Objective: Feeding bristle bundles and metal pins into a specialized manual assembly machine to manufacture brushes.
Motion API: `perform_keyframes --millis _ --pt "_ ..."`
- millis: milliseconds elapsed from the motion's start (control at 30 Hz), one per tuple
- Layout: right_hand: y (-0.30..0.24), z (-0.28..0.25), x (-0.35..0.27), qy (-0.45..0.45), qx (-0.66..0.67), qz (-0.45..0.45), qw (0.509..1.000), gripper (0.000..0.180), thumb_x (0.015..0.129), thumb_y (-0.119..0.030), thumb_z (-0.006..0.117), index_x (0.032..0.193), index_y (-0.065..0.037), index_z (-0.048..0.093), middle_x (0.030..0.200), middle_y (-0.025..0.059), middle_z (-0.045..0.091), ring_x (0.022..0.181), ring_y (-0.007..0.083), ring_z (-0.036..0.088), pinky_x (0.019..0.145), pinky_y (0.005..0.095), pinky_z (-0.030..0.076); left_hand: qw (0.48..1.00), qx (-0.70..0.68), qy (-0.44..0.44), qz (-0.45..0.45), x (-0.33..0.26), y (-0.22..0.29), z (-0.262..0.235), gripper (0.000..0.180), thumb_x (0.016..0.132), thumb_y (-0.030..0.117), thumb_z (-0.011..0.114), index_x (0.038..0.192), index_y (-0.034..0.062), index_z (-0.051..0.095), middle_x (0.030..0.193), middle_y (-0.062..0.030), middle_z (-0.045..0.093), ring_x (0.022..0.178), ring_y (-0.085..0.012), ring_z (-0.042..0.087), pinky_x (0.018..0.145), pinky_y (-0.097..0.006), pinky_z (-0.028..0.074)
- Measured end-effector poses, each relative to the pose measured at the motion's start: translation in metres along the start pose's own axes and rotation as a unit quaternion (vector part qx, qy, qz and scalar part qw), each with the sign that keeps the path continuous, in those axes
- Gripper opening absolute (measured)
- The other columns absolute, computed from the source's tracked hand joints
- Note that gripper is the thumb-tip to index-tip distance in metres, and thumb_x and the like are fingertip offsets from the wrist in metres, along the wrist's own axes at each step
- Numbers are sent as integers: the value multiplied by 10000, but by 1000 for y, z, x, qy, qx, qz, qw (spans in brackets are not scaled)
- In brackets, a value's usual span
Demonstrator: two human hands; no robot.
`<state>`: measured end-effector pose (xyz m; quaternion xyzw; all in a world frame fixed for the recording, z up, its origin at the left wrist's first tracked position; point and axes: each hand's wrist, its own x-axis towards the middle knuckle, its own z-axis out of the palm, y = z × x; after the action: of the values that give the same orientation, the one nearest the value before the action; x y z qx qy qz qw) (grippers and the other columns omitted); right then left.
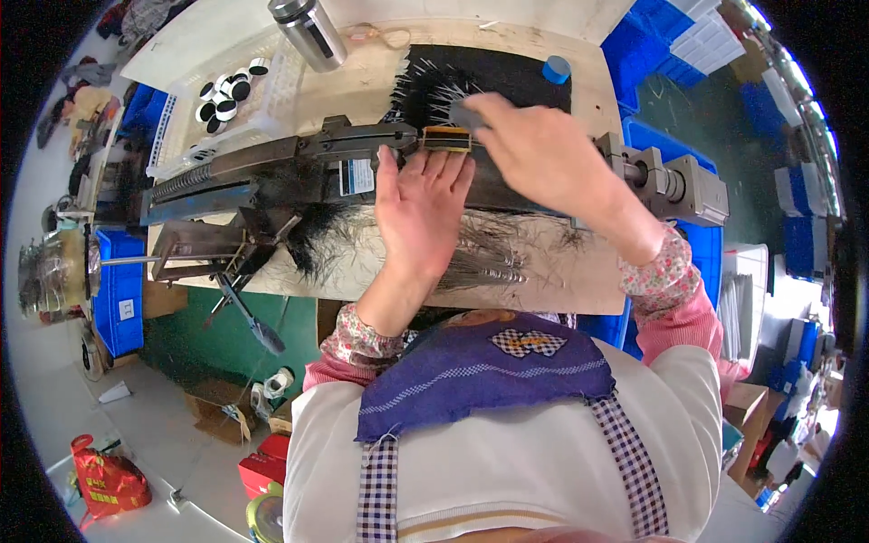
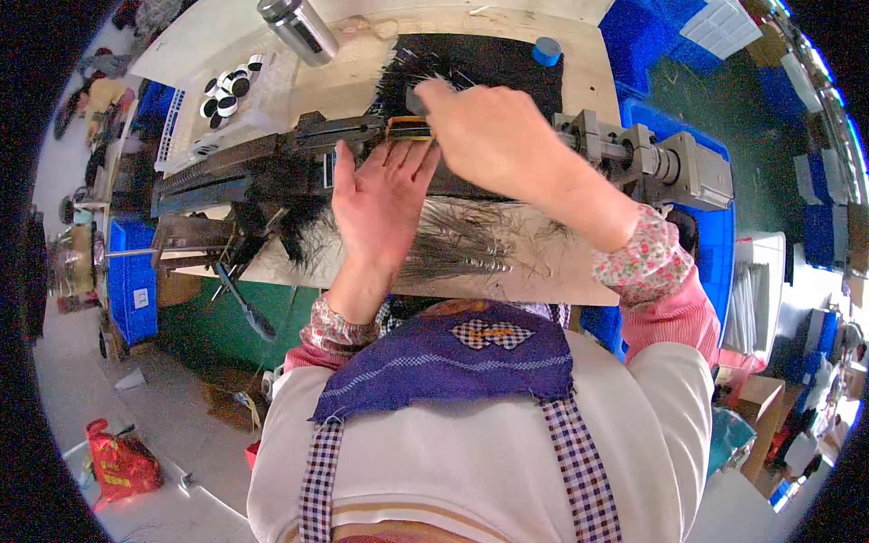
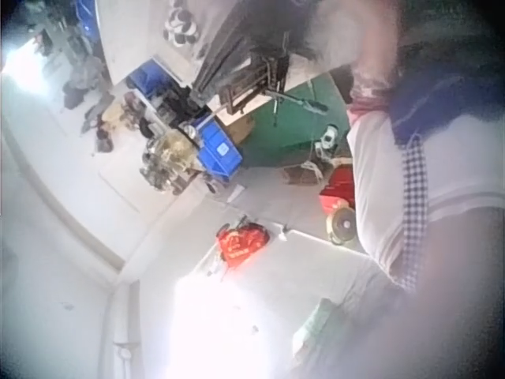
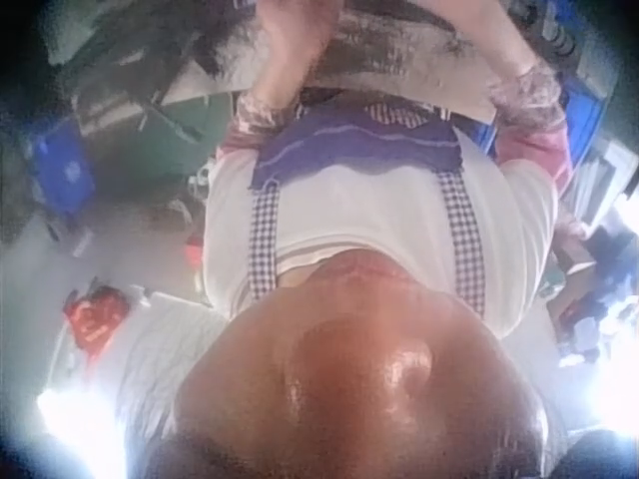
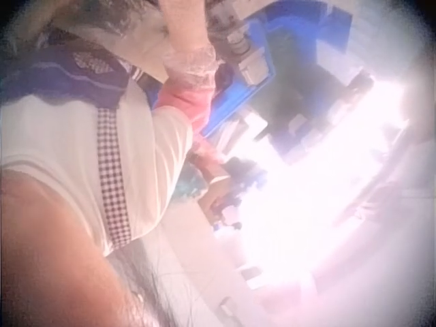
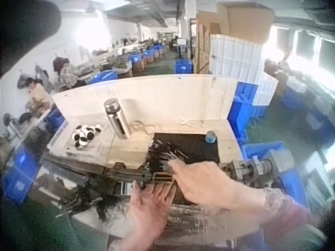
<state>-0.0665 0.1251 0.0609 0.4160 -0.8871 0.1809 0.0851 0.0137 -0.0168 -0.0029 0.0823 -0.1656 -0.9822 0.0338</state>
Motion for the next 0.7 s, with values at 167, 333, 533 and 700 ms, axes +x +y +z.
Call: perform_keyframes --millis 167,333,533,700 --pt "-17 11 11 -75 -46 0 996 255 756 -60 579 1000 15 566 674 208 625 669 380 643 591 476 505 999 -8 -2 -47 5 8 4 482 949 502 409 909 29 494 1016 -95 560 1142 -251 469 1077 -411 284" --pt "-24 10 13 -89 -73 -27 993 139 728 -43 587 848 26 588 716 196 646 704 361 662 597 432 533 997 31 69 -24 -4 7 19 501 947 458 434 1012 -40 443 1098 -186 497 1111 -304 470 1063 -427 313" --pt "-8 20 -32 -47 21 -20 998 352 778 -40 556 1103 16 433 820 189 618 776 386 629 623 453 499 994 86 66 -36 7 -1 4 294 969 300 457 957 7 485 1017 -123 534 1042 -253 489 1043 -403 341" --pt "1 35 -149 -306 54 210 927 364 866 -195 546 1213 -108 478 965 172 623 866 360 625 701 476 506 987 60 150 -7 -17 -38 -3 379 994 349 413 1260 84 466 1250 -86 508 1218 -214 447 1066 -381 362"
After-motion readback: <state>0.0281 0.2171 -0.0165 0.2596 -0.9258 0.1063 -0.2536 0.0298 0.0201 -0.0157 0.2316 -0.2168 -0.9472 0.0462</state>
